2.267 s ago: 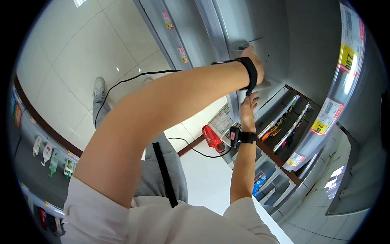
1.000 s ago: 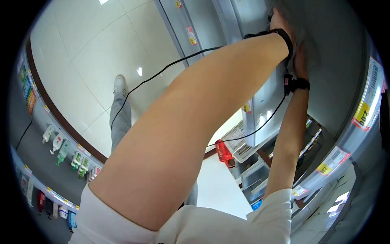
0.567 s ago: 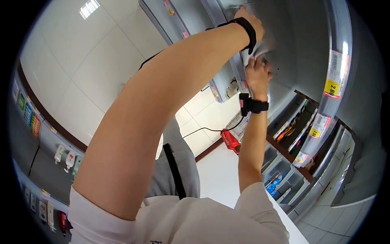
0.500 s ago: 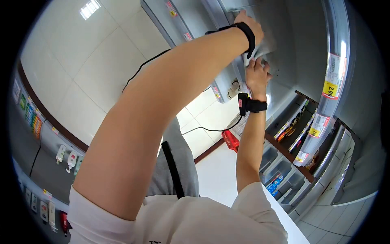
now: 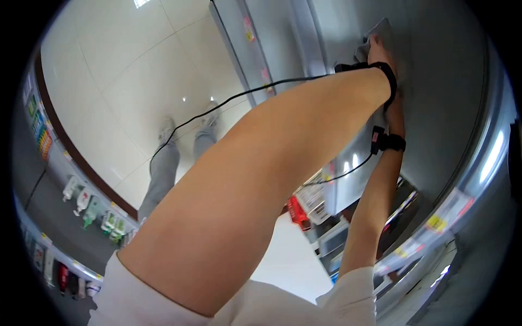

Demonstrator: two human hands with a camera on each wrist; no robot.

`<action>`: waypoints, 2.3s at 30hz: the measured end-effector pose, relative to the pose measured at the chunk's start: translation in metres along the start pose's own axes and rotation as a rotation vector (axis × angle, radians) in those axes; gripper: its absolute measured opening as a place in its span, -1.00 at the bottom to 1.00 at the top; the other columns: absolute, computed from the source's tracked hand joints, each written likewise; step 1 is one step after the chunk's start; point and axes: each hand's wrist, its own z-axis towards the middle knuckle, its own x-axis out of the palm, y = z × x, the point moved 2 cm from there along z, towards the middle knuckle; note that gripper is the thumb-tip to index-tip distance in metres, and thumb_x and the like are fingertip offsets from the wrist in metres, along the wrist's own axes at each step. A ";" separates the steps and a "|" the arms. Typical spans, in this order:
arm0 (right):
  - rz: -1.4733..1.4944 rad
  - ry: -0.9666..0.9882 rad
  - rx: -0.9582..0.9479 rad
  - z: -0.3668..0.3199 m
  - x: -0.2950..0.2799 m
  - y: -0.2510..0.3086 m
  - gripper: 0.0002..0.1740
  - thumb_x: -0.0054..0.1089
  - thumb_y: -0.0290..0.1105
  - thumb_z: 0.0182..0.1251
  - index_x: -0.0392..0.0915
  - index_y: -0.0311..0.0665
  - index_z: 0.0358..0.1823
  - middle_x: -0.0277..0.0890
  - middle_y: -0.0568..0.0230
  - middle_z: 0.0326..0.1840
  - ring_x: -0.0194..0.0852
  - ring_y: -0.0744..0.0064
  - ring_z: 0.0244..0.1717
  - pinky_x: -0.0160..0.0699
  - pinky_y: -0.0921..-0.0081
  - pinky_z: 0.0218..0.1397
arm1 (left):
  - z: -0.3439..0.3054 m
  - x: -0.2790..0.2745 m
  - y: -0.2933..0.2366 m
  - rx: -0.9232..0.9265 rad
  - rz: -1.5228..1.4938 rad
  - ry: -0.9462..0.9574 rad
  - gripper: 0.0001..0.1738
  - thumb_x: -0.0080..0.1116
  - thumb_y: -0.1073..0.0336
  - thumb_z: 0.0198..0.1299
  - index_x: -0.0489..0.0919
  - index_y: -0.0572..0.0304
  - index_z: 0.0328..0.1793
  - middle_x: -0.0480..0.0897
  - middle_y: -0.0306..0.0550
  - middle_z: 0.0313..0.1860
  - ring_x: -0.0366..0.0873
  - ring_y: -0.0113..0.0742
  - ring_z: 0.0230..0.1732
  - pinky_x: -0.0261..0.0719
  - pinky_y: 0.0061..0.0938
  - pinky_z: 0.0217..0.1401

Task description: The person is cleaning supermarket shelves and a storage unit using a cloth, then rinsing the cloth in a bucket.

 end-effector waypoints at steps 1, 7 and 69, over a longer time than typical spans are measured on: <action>0.040 -0.091 0.007 0.011 -0.004 -0.004 -0.52 -0.36 -0.26 0.55 0.31 -0.46 0.28 0.32 -0.27 0.25 0.25 -0.18 0.27 0.24 0.07 0.33 | -0.003 -0.017 0.012 -0.025 -0.010 -0.017 -0.44 0.09 -0.06 0.25 0.49 -0.24 0.38 0.39 -0.19 0.46 0.08 -0.08 0.56 -0.11 0.00 0.50; -0.082 -0.130 0.071 0.044 -0.033 -0.010 -0.51 -0.46 -0.29 0.59 0.20 -0.45 0.36 0.24 -0.22 0.33 0.21 -0.13 0.33 0.28 0.12 0.32 | 0.054 -0.013 0.004 -0.043 -0.075 -0.091 -0.41 -0.06 -0.15 0.35 0.36 -0.27 0.47 0.35 -0.29 0.47 0.09 -0.13 0.54 -0.08 -0.09 0.49; -0.040 -0.118 -0.088 0.007 -0.006 0.142 -0.48 -0.25 -0.25 0.41 0.30 -0.47 0.26 0.12 -0.41 0.38 0.07 -0.48 0.33 -0.17 -0.18 0.47 | -0.051 -0.070 0.154 0.367 -0.250 -0.197 -0.70 0.09 0.19 0.22 0.71 0.00 0.01 0.71 -0.13 0.02 0.66 -0.11 0.04 0.57 -0.26 0.02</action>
